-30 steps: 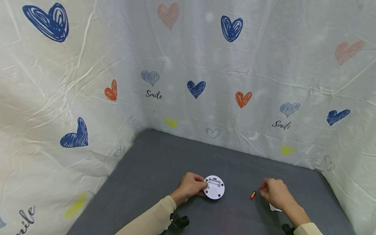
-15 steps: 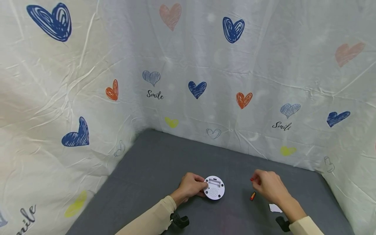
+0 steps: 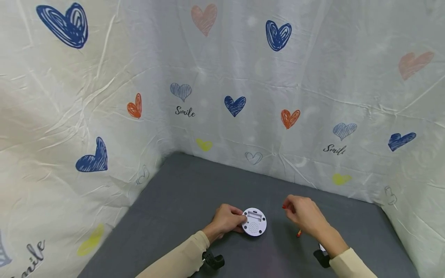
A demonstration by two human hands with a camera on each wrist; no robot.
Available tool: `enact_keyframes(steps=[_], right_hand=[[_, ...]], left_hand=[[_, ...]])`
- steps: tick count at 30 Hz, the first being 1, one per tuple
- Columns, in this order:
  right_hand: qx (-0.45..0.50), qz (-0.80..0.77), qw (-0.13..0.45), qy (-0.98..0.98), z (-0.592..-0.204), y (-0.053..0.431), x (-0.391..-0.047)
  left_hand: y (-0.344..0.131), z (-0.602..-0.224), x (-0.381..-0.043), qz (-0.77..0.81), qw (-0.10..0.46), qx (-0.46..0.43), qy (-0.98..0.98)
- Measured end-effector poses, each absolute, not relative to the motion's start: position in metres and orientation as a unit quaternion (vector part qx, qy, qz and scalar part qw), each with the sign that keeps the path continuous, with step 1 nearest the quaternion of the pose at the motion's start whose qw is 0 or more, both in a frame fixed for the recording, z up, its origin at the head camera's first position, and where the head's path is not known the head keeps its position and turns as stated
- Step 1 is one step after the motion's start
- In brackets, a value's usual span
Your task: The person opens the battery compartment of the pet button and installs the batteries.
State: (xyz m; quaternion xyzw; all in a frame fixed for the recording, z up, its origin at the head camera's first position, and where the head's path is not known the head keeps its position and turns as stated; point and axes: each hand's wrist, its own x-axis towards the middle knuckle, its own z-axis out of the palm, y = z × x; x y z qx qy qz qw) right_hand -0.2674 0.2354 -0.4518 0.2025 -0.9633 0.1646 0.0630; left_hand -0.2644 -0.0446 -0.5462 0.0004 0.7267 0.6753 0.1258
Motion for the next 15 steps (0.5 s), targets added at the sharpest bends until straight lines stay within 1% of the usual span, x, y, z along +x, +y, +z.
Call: enact_keyframes(steps=[15], right_hand=[[0.255, 0.149, 0.078, -0.952, -0.465, 0.195, -0.274]], left_hand=[[-0.045, -0.547, -0.265, 0.675, 0.124, -0.003, 0.727]])
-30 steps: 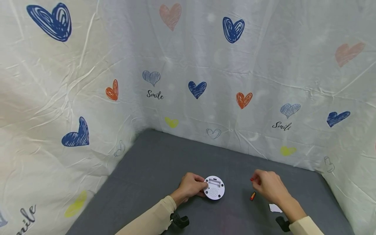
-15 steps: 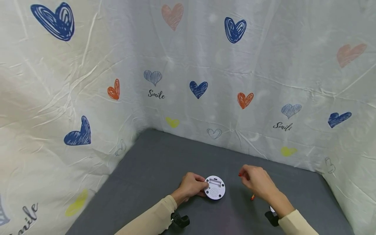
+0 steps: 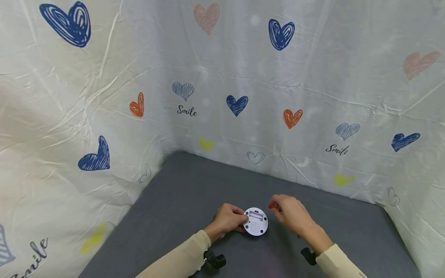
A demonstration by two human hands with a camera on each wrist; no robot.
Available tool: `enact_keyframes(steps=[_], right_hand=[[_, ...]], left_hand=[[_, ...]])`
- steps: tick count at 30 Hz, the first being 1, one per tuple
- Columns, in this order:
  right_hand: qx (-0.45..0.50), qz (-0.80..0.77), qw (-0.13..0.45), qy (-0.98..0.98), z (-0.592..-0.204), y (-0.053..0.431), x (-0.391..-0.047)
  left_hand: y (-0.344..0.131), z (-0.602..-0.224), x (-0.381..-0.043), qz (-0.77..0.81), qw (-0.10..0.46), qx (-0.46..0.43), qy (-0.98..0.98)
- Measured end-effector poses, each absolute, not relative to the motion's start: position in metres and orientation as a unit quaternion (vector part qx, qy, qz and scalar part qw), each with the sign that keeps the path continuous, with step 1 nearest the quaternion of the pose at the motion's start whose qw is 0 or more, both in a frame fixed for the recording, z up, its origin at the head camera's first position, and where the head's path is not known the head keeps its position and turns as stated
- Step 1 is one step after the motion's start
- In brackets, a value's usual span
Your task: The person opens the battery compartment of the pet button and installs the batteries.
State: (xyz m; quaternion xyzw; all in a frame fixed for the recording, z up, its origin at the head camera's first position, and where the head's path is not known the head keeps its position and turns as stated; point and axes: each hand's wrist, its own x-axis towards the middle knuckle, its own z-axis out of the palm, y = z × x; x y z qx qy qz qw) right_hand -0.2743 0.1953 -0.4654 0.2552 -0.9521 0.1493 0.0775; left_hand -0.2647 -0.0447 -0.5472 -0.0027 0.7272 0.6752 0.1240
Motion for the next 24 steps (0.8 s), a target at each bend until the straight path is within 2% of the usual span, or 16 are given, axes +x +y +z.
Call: enact_keyframes(steps=[24], right_hand=[[0.277, 0.148, 0.082, -0.946, -0.492, 0.163, -0.275]], left_hand=[[-0.045, -0.545, -0.264, 0.673, 0.121, -0.003, 0.729]])
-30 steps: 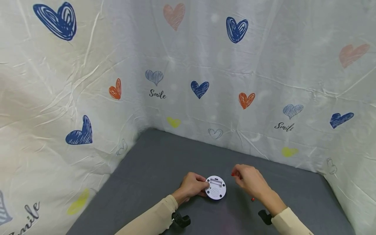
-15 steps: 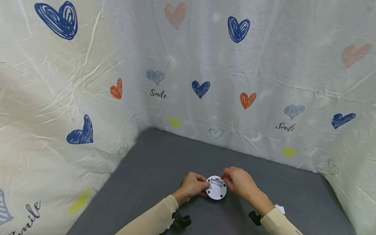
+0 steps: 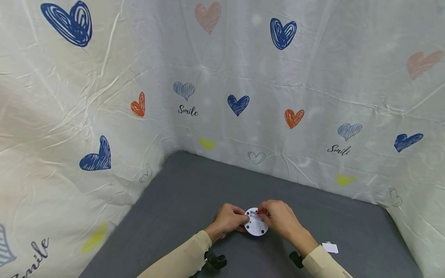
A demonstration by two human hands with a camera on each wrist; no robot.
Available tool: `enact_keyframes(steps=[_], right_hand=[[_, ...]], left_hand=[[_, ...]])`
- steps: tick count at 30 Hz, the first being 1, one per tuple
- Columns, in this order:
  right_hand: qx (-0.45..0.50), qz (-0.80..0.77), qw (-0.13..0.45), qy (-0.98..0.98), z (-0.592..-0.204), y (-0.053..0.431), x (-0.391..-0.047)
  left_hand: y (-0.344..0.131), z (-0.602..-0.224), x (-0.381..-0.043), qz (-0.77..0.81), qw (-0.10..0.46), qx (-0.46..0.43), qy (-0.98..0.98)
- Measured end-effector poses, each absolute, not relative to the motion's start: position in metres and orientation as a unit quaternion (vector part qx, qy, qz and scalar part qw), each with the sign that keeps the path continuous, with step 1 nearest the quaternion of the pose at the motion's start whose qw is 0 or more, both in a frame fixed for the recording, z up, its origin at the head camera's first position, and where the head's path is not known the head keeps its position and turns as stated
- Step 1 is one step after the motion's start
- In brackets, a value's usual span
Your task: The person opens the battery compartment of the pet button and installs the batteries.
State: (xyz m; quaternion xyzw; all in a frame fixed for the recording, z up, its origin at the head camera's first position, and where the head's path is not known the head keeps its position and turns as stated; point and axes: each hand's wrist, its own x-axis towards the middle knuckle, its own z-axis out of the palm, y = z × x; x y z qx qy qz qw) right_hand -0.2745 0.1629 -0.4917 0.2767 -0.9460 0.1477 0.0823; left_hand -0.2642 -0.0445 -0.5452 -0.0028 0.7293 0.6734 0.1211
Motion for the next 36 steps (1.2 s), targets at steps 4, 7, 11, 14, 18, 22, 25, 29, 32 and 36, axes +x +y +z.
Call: enact_keyframes(steps=[4, 7, 11, 14, 18, 22, 25, 29, 32, 36], right_hand=[[0.284, 0.132, 0.093, -0.945, -0.495, 0.160, -0.274], [0.287, 0.117, 0.099, -0.946, -0.498, 0.157, -0.274], [0.287, 0.103, 0.110, -0.946, -0.502, 0.154, -0.274], [0.287, 0.100, 0.120, -0.945, -0.503, 0.153, -0.273], [0.289, 0.103, 0.135, -0.942, -0.505, 0.153, -0.273], [0.289, 0.105, 0.149, -0.940, -0.507, 0.152, -0.273], [0.290, 0.107, 0.156, -0.938, -0.508, 0.152, -0.272], [0.288, 0.109, 0.159, -0.938, -0.510, 0.152, -0.272], [0.284, 0.112, 0.157, -0.939, -0.511, 0.152, -0.272], [0.282, 0.114, 0.157, -0.940, -0.512, 0.155, -0.272]], left_hand=[[-0.045, -0.544, -0.264, 0.674, 0.120, -0.002, 0.729], [-0.045, -0.544, -0.263, 0.675, 0.119, -0.001, 0.728], [-0.044, -0.544, -0.263, 0.672, 0.119, -0.002, 0.731], [-0.044, -0.544, -0.263, 0.670, 0.118, -0.002, 0.733], [-0.044, -0.544, -0.264, 0.667, 0.116, -0.004, 0.736], [-0.044, -0.545, -0.265, 0.665, 0.115, -0.004, 0.738], [-0.044, -0.546, -0.265, 0.664, 0.114, -0.004, 0.739], [-0.044, -0.546, -0.265, 0.663, 0.114, -0.004, 0.740], [-0.044, -0.546, -0.265, 0.662, 0.114, -0.005, 0.741], [-0.044, -0.546, -0.265, 0.663, 0.113, -0.006, 0.740]])
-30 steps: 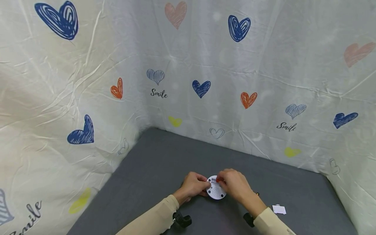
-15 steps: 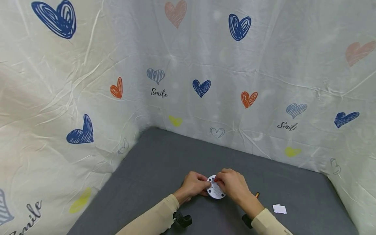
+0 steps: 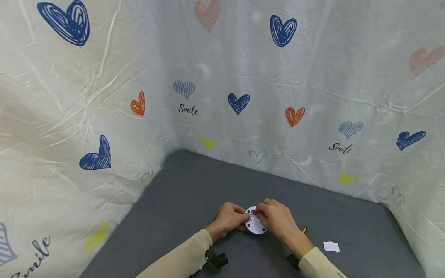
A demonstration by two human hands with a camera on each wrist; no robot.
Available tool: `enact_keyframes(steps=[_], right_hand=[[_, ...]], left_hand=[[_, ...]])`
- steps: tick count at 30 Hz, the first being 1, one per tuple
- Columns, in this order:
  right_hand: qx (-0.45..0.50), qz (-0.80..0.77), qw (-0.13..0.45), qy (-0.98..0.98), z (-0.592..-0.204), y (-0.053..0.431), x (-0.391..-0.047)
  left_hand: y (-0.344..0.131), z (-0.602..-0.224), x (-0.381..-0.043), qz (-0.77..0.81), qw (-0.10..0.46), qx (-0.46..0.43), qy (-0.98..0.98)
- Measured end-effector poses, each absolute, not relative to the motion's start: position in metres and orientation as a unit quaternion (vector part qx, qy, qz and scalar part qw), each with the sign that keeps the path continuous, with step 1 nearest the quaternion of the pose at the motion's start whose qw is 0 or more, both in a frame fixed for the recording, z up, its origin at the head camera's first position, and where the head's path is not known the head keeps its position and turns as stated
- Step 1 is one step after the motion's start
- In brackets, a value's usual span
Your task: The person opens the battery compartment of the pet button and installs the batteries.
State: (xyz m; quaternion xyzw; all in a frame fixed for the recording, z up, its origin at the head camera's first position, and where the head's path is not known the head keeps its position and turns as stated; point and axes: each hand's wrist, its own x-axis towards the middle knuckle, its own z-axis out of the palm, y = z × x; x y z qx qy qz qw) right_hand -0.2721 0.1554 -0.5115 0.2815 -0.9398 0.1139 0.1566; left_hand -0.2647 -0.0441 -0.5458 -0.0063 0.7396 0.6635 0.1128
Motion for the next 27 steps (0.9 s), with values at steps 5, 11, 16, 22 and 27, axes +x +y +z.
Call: enact_keyframes(steps=[5, 11, 16, 22, 27], right_hand=[[0.280, 0.117, 0.156, -0.940, -0.508, 0.163, -0.271], [0.278, 0.130, 0.152, -0.940, -0.504, 0.174, -0.270], [0.277, 0.140, 0.150, -0.939, -0.506, 0.180, -0.270], [0.277, 0.147, 0.143, -0.939, -0.508, 0.181, -0.271], [0.273, 0.149, 0.140, -0.940, -0.507, 0.180, -0.271]], left_hand=[[-0.043, -0.545, -0.265, 0.666, 0.112, -0.008, 0.737], [-0.043, -0.545, -0.266, 0.665, 0.110, -0.009, 0.739], [-0.042, -0.546, -0.266, 0.661, 0.112, -0.014, 0.742], [-0.042, -0.548, -0.266, 0.660, 0.117, -0.017, 0.742], [-0.043, -0.547, -0.266, 0.659, 0.118, -0.016, 0.742]])
